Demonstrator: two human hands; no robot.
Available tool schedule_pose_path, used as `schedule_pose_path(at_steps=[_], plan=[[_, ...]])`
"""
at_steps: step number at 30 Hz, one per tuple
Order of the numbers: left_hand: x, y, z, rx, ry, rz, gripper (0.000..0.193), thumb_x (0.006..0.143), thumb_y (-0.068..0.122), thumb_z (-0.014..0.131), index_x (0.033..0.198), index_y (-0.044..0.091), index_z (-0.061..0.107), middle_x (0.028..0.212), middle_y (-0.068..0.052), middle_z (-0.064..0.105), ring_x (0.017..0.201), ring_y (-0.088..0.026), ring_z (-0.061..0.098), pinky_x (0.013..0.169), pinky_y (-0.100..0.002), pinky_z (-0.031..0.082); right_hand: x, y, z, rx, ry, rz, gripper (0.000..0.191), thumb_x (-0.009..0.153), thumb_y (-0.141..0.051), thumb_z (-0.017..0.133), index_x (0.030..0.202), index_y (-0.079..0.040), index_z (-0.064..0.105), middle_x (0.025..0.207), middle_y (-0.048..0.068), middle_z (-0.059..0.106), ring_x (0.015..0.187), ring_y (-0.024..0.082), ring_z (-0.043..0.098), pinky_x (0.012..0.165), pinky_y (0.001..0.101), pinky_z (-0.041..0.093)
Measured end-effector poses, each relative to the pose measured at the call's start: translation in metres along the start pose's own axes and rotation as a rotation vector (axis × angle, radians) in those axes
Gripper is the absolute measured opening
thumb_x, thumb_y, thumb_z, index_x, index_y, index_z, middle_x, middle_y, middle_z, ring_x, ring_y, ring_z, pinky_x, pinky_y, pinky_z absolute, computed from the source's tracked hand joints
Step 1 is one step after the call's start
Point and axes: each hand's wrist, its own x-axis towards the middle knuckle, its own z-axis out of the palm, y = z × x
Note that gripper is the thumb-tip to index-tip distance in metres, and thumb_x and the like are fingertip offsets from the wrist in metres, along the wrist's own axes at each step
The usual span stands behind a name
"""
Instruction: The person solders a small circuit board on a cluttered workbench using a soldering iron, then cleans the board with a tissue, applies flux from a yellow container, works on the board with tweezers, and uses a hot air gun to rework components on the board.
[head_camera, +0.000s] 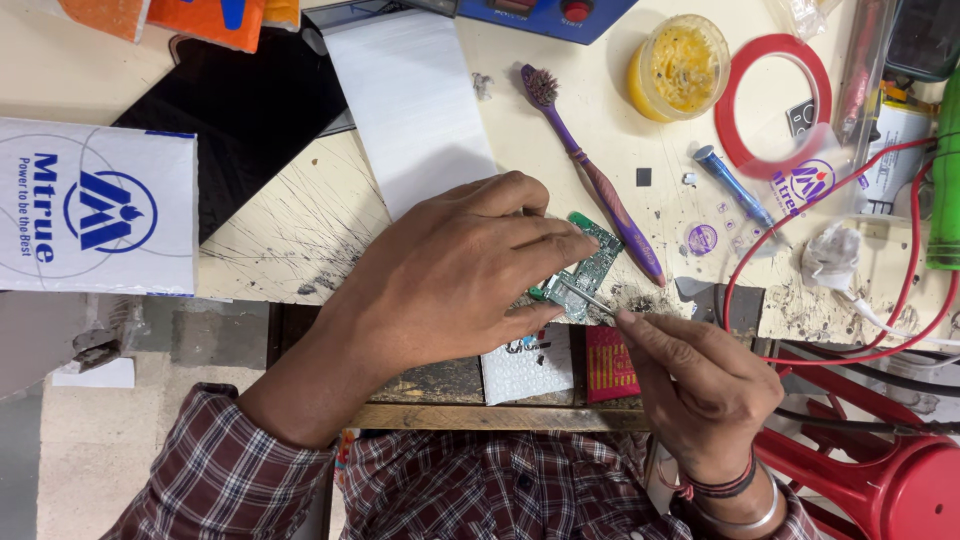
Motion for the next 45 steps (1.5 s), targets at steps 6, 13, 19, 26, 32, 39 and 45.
schedule_pose_path(at_steps=[6, 13, 19, 26, 32, 39, 45], plan=[[0.0002, 0.0000, 0.0004, 0.000, -0.007, -0.009, 0.055, 0.076, 0.032, 0.085, 0.124, 0.008, 0.072, 0.111, -0.001, 0.074, 0.111, -0.019, 0.060, 0.091, -0.037, 0.056, -0.0005, -0.0010, -0.0002, 0.012, 0.015, -0.004, 0.028, 0.083, 0.003, 0.084, 0.107, -0.009, 0.079, 0.095, 0.008, 0.075, 0.078, 0.014, 0.072, 0.067, 0.0269, 0.054], [-0.0006, -0.0007, 0.0012, 0.018, -0.002, 0.002, 0.054, 0.077, 0.033, 0.085, 0.123, 0.009, 0.072, 0.112, 0.000, 0.074, 0.112, -0.019, 0.060, 0.093, -0.037, 0.056, -0.0010, -0.0003, 0.0001, -0.008, 0.006, 0.017, 0.029, 0.083, 0.004, 0.084, 0.108, -0.010, 0.080, 0.095, 0.008, 0.075, 0.079, 0.015, 0.072, 0.067, 0.0270, 0.054], [0.0007, -0.0006, 0.0030, 0.057, -0.003, 0.025, 0.056, 0.076, 0.034, 0.085, 0.124, 0.008, 0.072, 0.113, -0.001, 0.074, 0.111, -0.019, 0.059, 0.093, -0.037, 0.056, -0.0013, -0.0007, 0.0004, -0.014, 0.002, 0.018, 0.030, 0.082, 0.004, 0.084, 0.109, -0.010, 0.080, 0.095, 0.008, 0.075, 0.080, 0.015, 0.073, 0.067, 0.0272, 0.055], [0.0009, -0.0013, 0.0028, 0.058, 0.011, 0.030, 0.056, 0.076, 0.033, 0.085, 0.124, 0.007, 0.072, 0.112, -0.002, 0.074, 0.111, -0.019, 0.060, 0.094, -0.037, 0.056, -0.0011, -0.0006, 0.0001, -0.016, 0.002, 0.003, 0.031, 0.082, 0.005, 0.083, 0.109, -0.010, 0.080, 0.097, 0.008, 0.075, 0.081, 0.016, 0.073, 0.068, 0.0275, 0.055], [-0.0003, -0.0006, 0.0019, -0.008, -0.012, -0.003, 0.052, 0.078, 0.031, 0.085, 0.123, 0.009, 0.073, 0.111, 0.000, 0.075, 0.111, -0.018, 0.060, 0.091, -0.036, 0.056, -0.0003, -0.0009, -0.0002, -0.025, 0.006, -0.020, 0.030, 0.082, 0.005, 0.084, 0.108, -0.010, 0.080, 0.096, 0.008, 0.075, 0.076, 0.016, 0.071, 0.065, 0.0280, 0.054], [-0.0005, -0.0006, 0.0025, 0.015, 0.005, 0.004, 0.052, 0.077, 0.032, 0.085, 0.122, 0.009, 0.073, 0.110, 0.000, 0.075, 0.111, -0.019, 0.060, 0.092, -0.037, 0.056, 0.0012, -0.0017, -0.0001, -0.015, 0.000, 0.002, 0.029, 0.082, 0.005, 0.083, 0.107, -0.010, 0.080, 0.095, 0.007, 0.075, 0.075, 0.014, 0.071, 0.063, 0.0272, 0.053], [-0.0003, -0.0003, 0.0020, 0.022, 0.011, 0.009, 0.052, 0.078, 0.032, 0.084, 0.123, 0.008, 0.072, 0.110, -0.001, 0.075, 0.111, -0.019, 0.060, 0.091, -0.037, 0.056, 0.0008, -0.0016, 0.0000, -0.043, 0.000, -0.024, 0.028, 0.080, 0.002, 0.085, 0.105, -0.010, 0.081, 0.094, 0.008, 0.075, 0.073, 0.015, 0.069, 0.062, 0.0284, 0.052]])
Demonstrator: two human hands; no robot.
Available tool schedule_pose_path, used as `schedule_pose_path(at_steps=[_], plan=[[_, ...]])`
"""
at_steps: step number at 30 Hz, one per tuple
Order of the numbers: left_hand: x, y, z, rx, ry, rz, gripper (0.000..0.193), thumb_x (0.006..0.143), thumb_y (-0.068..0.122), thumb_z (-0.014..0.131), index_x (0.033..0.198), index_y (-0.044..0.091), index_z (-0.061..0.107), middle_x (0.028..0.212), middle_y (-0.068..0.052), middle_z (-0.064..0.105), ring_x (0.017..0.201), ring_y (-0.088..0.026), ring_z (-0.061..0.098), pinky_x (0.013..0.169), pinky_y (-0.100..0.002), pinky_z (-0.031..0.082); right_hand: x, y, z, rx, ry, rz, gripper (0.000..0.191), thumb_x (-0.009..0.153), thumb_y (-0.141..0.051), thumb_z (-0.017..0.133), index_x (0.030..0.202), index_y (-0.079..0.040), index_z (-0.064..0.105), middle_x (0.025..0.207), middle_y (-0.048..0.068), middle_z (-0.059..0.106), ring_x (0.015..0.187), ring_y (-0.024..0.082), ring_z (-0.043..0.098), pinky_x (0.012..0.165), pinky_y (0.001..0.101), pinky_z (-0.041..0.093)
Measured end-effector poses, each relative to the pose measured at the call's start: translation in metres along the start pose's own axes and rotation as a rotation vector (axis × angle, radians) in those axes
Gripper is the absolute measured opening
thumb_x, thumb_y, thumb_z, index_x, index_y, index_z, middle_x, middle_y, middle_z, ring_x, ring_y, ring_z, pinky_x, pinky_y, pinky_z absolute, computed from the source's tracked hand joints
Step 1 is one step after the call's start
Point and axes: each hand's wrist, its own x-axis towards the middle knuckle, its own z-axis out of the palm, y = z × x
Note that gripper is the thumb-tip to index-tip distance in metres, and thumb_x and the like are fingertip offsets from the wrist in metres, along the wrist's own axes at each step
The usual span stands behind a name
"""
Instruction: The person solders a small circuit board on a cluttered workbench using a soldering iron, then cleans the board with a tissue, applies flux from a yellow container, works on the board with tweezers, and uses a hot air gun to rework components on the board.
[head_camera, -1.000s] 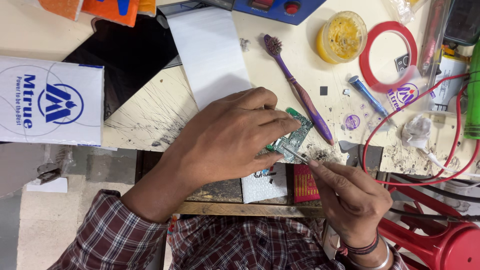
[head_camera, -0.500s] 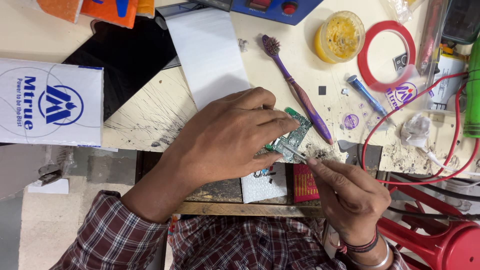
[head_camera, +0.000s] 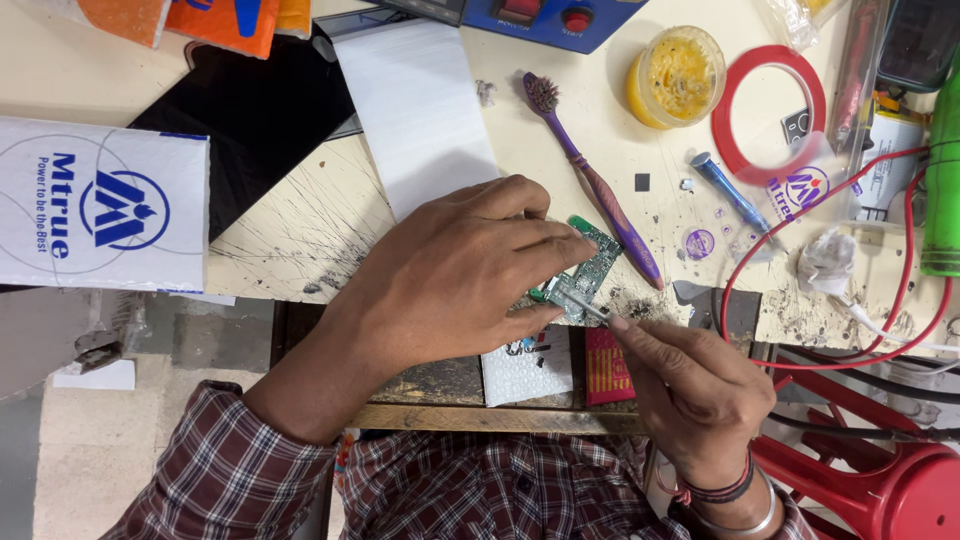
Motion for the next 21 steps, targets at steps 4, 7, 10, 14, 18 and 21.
schedule_pose_path(at_steps=[4, 7, 10, 14, 18, 21], plan=[[0.000, 0.000, 0.002, -0.004, 0.000, -0.001, 0.052, 0.078, 0.033, 0.084, 0.123, 0.009, 0.072, 0.110, -0.001, 0.075, 0.111, -0.020, 0.060, 0.091, -0.038, 0.056, -0.001, 0.000, -0.002, 0.025, -0.006, 0.017, 0.031, 0.082, 0.005, 0.082, 0.109, -0.010, 0.080, 0.096, 0.007, 0.075, 0.079, 0.015, 0.072, 0.066, 0.0274, 0.054], [-0.001, 0.000, 0.002, -0.014, -0.009, -0.007, 0.053, 0.077, 0.033, 0.085, 0.123, 0.009, 0.072, 0.110, -0.001, 0.075, 0.111, -0.019, 0.060, 0.092, -0.038, 0.056, -0.001, 0.001, -0.004, 0.027, -0.015, 0.003, 0.032, 0.081, 0.006, 0.081, 0.109, -0.011, 0.080, 0.097, 0.007, 0.075, 0.079, 0.015, 0.072, 0.065, 0.0277, 0.054], [0.001, 0.000, 0.001, 0.000, -0.007, 0.001, 0.054, 0.077, 0.033, 0.085, 0.123, 0.008, 0.072, 0.111, -0.002, 0.075, 0.111, -0.020, 0.060, 0.092, -0.038, 0.056, -0.001, 0.001, -0.006, 0.028, -0.013, -0.001, 0.033, 0.081, 0.006, 0.082, 0.110, -0.011, 0.079, 0.097, 0.007, 0.075, 0.080, 0.016, 0.072, 0.067, 0.0283, 0.054], [0.001, 0.001, 0.001, -0.014, -0.032, -0.022, 0.055, 0.076, 0.032, 0.086, 0.124, 0.008, 0.072, 0.112, -0.002, 0.075, 0.112, -0.020, 0.060, 0.091, -0.037, 0.056, -0.002, 0.002, -0.008, 0.024, -0.040, 0.022, 0.031, 0.081, 0.005, 0.082, 0.108, -0.010, 0.080, 0.096, 0.007, 0.075, 0.077, 0.016, 0.072, 0.065, 0.0282, 0.054], [-0.004, 0.001, 0.005, 0.013, 0.032, 0.021, 0.056, 0.074, 0.037, 0.083, 0.123, 0.012, 0.073, 0.118, -0.001, 0.075, 0.113, -0.021, 0.060, 0.095, -0.038, 0.055, -0.005, 0.005, -0.016, 0.117, -0.059, 0.124, 0.028, 0.086, 0.000, 0.082, 0.112, -0.008, 0.077, 0.102, 0.008, 0.076, 0.087, 0.016, 0.075, 0.074, 0.0270, 0.059], [-0.007, 0.003, 0.006, 0.027, 0.100, 0.087, 0.057, 0.071, 0.040, 0.081, 0.122, 0.016, 0.074, 0.122, 0.000, 0.075, 0.114, -0.022, 0.061, 0.098, -0.039, 0.054, -0.008, 0.006, -0.026, 0.247, -0.076, 0.214, 0.028, 0.086, -0.002, 0.080, 0.113, -0.006, 0.076, 0.101, 0.009, 0.077, 0.086, 0.016, 0.073, 0.075, 0.0270, 0.057]])
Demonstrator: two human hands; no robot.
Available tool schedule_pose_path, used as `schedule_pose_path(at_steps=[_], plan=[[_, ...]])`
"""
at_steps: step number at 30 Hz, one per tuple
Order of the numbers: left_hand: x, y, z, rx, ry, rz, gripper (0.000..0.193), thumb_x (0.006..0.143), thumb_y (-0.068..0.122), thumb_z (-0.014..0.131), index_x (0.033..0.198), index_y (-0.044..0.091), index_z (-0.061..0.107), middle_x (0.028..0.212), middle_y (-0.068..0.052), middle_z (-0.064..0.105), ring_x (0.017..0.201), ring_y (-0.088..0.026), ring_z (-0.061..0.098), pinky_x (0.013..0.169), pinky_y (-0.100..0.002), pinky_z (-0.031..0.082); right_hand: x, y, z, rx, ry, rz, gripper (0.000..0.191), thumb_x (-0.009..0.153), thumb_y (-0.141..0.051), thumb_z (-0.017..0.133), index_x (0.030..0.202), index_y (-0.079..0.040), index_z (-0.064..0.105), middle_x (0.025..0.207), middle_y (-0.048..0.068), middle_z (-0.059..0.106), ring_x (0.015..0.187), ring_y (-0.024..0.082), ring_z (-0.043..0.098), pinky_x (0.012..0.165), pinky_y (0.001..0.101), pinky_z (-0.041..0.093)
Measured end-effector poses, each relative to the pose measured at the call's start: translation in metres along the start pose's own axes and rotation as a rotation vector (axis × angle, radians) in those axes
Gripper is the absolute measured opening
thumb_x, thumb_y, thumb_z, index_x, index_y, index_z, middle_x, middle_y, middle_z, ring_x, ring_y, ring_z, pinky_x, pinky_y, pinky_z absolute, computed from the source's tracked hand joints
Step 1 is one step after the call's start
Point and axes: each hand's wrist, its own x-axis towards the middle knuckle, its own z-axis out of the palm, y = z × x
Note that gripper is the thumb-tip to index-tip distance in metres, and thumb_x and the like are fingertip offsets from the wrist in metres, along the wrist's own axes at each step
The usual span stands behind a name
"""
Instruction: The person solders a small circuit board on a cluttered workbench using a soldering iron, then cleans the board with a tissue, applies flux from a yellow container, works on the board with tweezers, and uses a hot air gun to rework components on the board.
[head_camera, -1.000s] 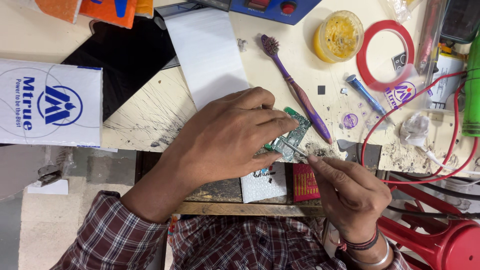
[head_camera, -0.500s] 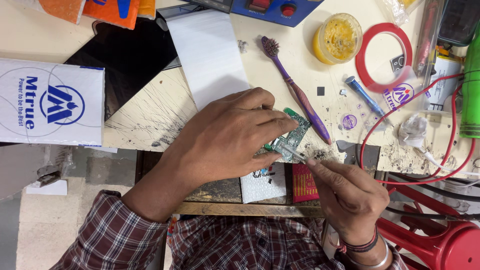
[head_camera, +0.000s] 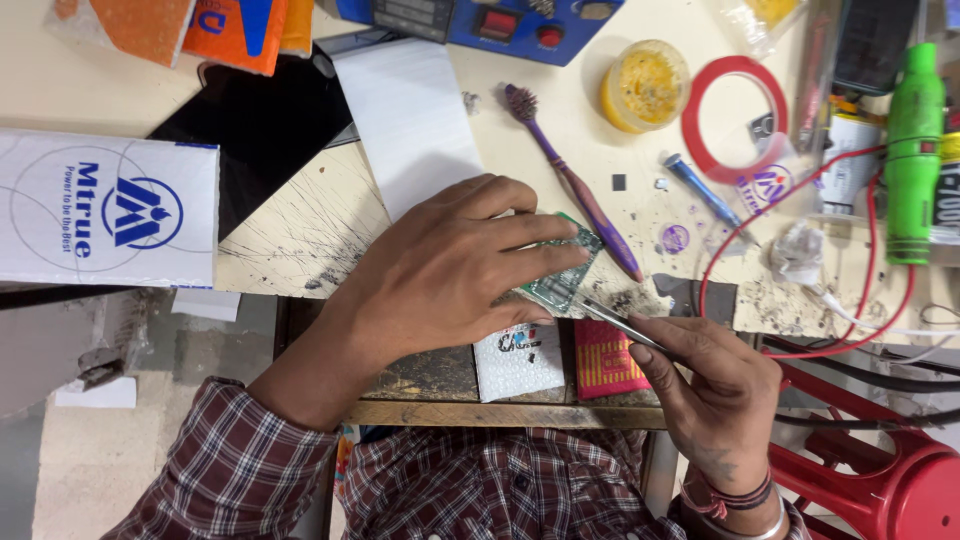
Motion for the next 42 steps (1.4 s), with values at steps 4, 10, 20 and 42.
schedule_pose_path(at_steps=[4, 10, 20, 42], plan=[[0.005, 0.008, 0.000, 0.006, 0.134, 0.235, 0.046, 0.086, 0.042, 0.080, 0.119, 0.011, 0.073, 0.116, -0.006, 0.075, 0.109, -0.023, 0.065, 0.097, -0.040, 0.055, -0.008, -0.005, -0.006, 0.065, -0.031, 0.006, 0.024, 0.084, -0.002, 0.080, 0.108, -0.004, 0.078, 0.097, 0.009, 0.078, 0.083, 0.015, 0.074, 0.072, 0.0249, 0.057], [-0.031, 0.062, 0.023, 0.061, 0.182, 0.196, 0.018, 0.096, 0.024, 0.076, 0.107, 0.009, 0.077, 0.096, -0.003, 0.075, 0.094, -0.016, 0.068, 0.084, -0.034, 0.059, -0.031, -0.003, -0.021, 0.138, -0.164, -0.001, 0.023, 0.079, -0.004, 0.082, 0.102, -0.004, 0.080, 0.091, 0.009, 0.081, 0.077, 0.014, 0.078, 0.067, 0.0251, 0.060], [-0.054, 0.106, 0.051, -0.405, 0.284, -0.225, 0.025, 0.092, 0.034, 0.078, 0.085, 0.010, 0.076, 0.066, -0.002, 0.069, 0.057, -0.014, 0.062, 0.050, -0.032, 0.046, -0.065, 0.042, -0.023, 0.571, -0.166, -0.196, 0.021, 0.081, -0.006, 0.081, 0.102, -0.002, 0.079, 0.098, 0.015, 0.079, 0.087, 0.022, 0.081, 0.072, 0.0290, 0.065], [0.017, 0.001, -0.012, 0.061, 0.237, -0.456, 0.021, 0.098, 0.015, 0.073, 0.118, 0.009, 0.075, 0.085, -0.007, 0.076, 0.071, -0.018, 0.070, 0.062, -0.034, 0.056, 0.096, 0.065, -0.035, 0.552, -0.008, 0.026, 0.022, 0.102, -0.005, 0.073, 0.120, 0.007, 0.069, 0.107, 0.016, 0.076, 0.098, 0.019, 0.074, 0.090, 0.0305, 0.062]])
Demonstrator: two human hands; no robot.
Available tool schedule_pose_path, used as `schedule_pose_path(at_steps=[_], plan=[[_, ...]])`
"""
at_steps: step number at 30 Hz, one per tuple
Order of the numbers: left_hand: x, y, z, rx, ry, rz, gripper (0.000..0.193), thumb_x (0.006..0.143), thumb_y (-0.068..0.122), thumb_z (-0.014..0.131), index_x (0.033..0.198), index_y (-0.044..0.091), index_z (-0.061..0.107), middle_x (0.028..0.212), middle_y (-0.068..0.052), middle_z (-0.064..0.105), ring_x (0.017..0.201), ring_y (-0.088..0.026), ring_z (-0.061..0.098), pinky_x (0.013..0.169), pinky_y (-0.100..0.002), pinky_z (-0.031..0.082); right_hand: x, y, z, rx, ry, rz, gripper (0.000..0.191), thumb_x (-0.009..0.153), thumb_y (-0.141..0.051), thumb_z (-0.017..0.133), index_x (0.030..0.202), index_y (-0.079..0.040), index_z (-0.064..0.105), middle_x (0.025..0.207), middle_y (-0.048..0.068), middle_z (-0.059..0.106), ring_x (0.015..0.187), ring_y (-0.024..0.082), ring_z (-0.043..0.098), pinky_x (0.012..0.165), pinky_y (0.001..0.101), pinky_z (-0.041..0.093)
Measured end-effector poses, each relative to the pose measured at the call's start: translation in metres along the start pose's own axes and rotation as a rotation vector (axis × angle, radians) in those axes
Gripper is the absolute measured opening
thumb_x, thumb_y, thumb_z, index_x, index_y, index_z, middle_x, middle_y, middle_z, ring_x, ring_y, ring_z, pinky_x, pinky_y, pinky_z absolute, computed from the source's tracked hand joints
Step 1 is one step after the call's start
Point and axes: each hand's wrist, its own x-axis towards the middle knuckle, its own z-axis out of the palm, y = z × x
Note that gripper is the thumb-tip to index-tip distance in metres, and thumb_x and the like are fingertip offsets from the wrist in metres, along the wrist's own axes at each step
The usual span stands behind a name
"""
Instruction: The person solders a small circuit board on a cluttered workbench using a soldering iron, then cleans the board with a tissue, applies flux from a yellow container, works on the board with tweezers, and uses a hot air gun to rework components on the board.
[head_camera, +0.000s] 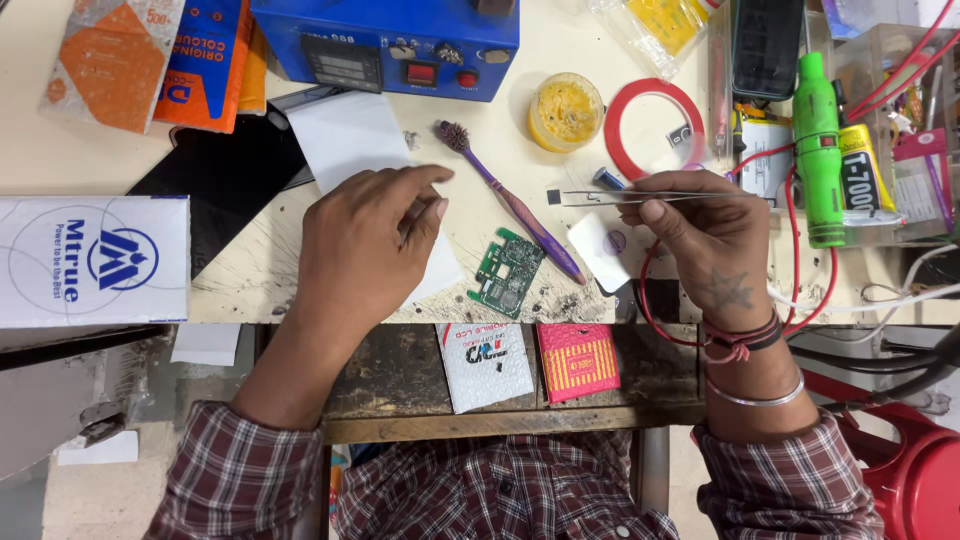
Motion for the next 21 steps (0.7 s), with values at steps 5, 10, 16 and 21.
schedule_pose_path(at_steps=[5, 10, 16, 21], plan=[[0.0007, -0.0002, 0.0010, 0.010, 0.000, 0.042, 0.017, 0.098, 0.017, 0.073, 0.113, 0.009, 0.075, 0.092, -0.005, 0.077, 0.083, -0.019, 0.072, 0.069, -0.035, 0.057, 0.0081, 0.0038, -0.0013, -0.008, 0.000, 0.075, 0.023, 0.101, -0.007, 0.073, 0.120, 0.005, 0.070, 0.105, 0.014, 0.077, 0.096, 0.018, 0.075, 0.089, 0.0297, 0.063], [-0.0006, -0.0016, 0.0022, 0.045, -0.024, 0.037, 0.016, 0.097, 0.018, 0.074, 0.110, 0.010, 0.076, 0.093, -0.004, 0.078, 0.083, -0.019, 0.072, 0.069, -0.036, 0.057, 0.0085, 0.0051, -0.0016, 0.028, 0.004, 0.107, 0.023, 0.102, -0.008, 0.072, 0.120, 0.005, 0.069, 0.105, 0.015, 0.076, 0.096, 0.019, 0.076, 0.088, 0.0304, 0.063], [-0.0026, 0.0005, 0.0022, 0.053, 0.009, 0.075, 0.016, 0.096, 0.018, 0.075, 0.110, 0.010, 0.076, 0.097, -0.005, 0.078, 0.089, -0.021, 0.072, 0.074, -0.036, 0.057, 0.0081, 0.0044, -0.0001, 0.076, 0.015, 0.092, 0.016, 0.104, -0.003, 0.069, 0.117, 0.006, 0.068, 0.104, 0.017, 0.076, 0.096, 0.021, 0.077, 0.090, 0.0340, 0.065], [-0.0031, -0.0008, 0.0042, 0.068, -0.006, 0.069, 0.017, 0.097, 0.019, 0.074, 0.110, 0.010, 0.076, 0.097, -0.005, 0.078, 0.089, -0.020, 0.073, 0.074, -0.036, 0.058, 0.0080, 0.0056, 0.0032, 0.124, 0.038, 0.032, 0.009, 0.105, 0.002, 0.067, 0.113, 0.005, 0.065, 0.101, 0.016, 0.074, 0.095, 0.023, 0.076, 0.090, 0.0378, 0.067]])
